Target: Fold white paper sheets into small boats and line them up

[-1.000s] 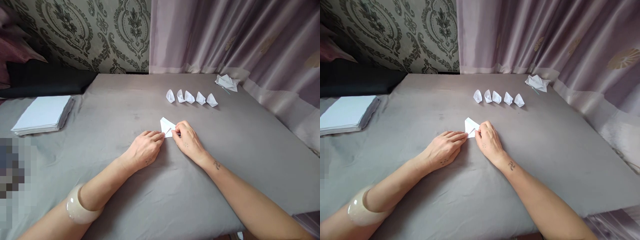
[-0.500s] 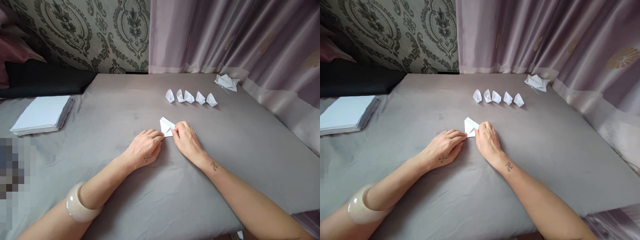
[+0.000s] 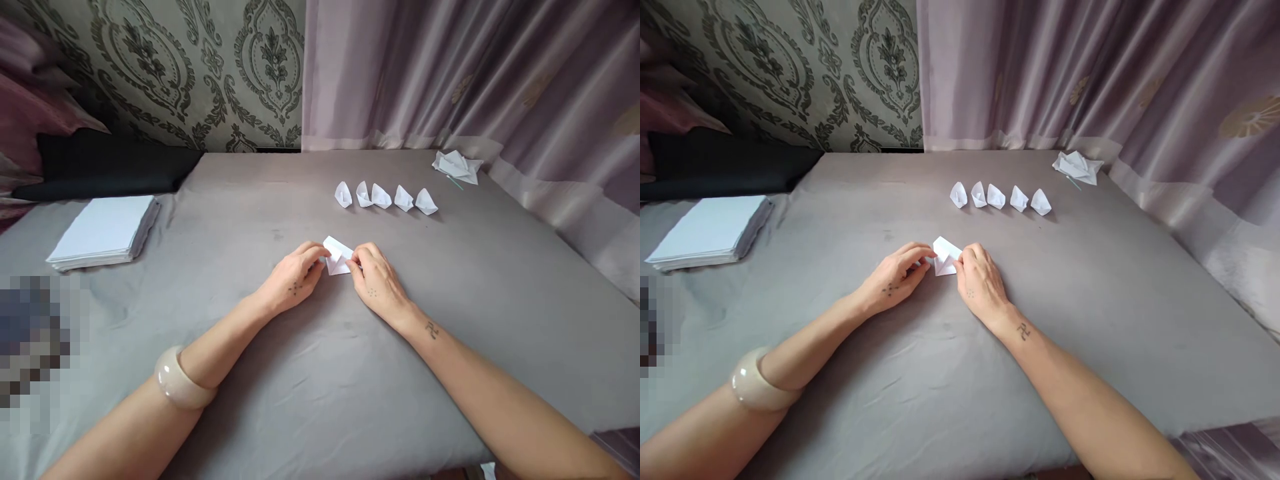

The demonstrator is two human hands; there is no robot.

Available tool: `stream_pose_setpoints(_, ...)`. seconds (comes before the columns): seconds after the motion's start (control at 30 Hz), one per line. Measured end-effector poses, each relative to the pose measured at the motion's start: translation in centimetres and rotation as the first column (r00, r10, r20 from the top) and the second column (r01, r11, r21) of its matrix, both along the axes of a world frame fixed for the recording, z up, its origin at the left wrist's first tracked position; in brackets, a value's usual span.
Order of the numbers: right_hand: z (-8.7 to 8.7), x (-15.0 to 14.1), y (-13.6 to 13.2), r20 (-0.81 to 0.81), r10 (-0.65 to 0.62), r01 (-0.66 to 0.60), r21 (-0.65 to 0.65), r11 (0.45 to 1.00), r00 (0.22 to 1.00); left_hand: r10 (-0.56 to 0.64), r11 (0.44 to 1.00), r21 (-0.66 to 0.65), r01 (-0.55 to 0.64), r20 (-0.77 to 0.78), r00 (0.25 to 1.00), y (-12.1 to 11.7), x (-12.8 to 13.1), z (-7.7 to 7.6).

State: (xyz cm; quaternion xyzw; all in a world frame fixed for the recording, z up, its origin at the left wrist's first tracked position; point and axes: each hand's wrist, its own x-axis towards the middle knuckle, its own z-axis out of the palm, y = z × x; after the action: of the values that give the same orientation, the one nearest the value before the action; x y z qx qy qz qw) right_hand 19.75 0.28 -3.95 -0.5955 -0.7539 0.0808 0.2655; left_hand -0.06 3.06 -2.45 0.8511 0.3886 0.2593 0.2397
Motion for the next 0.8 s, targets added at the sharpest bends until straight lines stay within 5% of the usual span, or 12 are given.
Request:
stream_pose_setpoints(0.43,0.9,0.2,0.1,0.081,0.029,-0.025,-0.052,0.998,0.996,-0.027,0.98,-0.197,0.005,-0.105,0.994,3.9,1.8,1.1)
stream_pose_setpoints(0.6,1.0,0.2,0.1,0.09,0.011,-0.004,-0.074,0.997,0.996,-0.163,0.858,-0.493,0.144,0.005,0.987,4.3,1.2,1.7)
stream_pose_setpoints(0.8,1.0,0.2,0.1,0.07,0.025,-0.02,-0.069,0.997,0.997,-0.175,0.793,-0.591,0.147,0.009,0.984,4.7,0.9,2.0)
